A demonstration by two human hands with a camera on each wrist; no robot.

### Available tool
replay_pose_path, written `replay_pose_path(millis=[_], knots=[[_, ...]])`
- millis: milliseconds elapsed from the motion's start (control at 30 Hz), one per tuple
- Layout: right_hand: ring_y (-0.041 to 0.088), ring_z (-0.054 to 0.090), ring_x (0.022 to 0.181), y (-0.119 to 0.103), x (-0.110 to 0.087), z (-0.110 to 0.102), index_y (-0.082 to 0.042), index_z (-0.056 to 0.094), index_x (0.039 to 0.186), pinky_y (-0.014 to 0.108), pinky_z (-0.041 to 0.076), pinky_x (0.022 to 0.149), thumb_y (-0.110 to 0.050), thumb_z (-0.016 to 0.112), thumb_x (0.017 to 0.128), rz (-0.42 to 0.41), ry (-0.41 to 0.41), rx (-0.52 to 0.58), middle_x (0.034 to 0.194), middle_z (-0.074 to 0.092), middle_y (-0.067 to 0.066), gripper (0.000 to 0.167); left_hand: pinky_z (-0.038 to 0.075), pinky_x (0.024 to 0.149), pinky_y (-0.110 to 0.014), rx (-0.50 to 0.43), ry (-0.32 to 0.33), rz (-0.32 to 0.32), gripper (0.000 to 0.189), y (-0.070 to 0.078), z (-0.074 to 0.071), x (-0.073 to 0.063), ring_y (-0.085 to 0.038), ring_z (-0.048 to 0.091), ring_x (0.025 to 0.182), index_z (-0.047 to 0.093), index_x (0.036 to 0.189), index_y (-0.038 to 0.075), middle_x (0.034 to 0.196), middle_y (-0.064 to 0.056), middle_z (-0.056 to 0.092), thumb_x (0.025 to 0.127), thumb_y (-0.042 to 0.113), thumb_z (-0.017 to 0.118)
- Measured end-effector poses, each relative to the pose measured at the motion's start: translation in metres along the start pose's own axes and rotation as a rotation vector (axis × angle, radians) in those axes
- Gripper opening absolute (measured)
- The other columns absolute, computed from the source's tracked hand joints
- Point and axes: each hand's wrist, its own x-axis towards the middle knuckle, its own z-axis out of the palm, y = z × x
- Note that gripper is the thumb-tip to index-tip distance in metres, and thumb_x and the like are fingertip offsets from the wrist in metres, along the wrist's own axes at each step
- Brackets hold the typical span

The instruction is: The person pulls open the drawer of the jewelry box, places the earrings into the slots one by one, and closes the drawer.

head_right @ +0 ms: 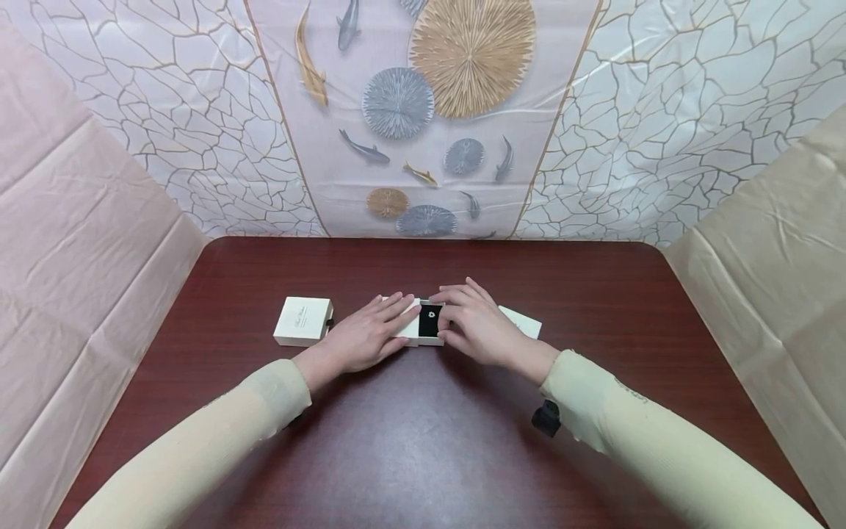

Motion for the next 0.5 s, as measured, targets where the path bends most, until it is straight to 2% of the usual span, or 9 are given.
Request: replay_pose_path(millis=[233, 500], knots=[[0.044, 0.047, 0.148, 0.006, 0.012, 0.009, -0.017, 0.067, 0.082, 0.073, 0.022, 0.123, -0.007, 0.082, 0.089, 0.042, -0.035, 0.024, 0.15, 0.061, 0.022, 0.02, 0.027, 0.13, -0.05, 0.002, 0.005, 0.007, 0.063, 0.001, -0.001, -0.001, -0.033, 0.029, 0.161, 0.035, 0.168, 0.011, 0.174, -0.015, 0.031, 0.115, 0.041, 0.048], [0.047, 0.042, 0.151, 0.013, 0.022, 0.02, -0.017, 0.067, 0.081, 0.075, 0.02, 0.123, -0.008, 0.082, 0.092, 0.099, -0.08, 0.052, 0.155, 0.055, 0.026, 0.02, 0.026, 0.13, -0.049, 0.016, 0.004, 0.004, 0.063, 0.0, 0.0, -0.002, -0.032, 0.028, 0.161, 0.034, 0.169, 0.012, 0.174, -0.013, 0.03, 0.115, 0.041, 0.047]])
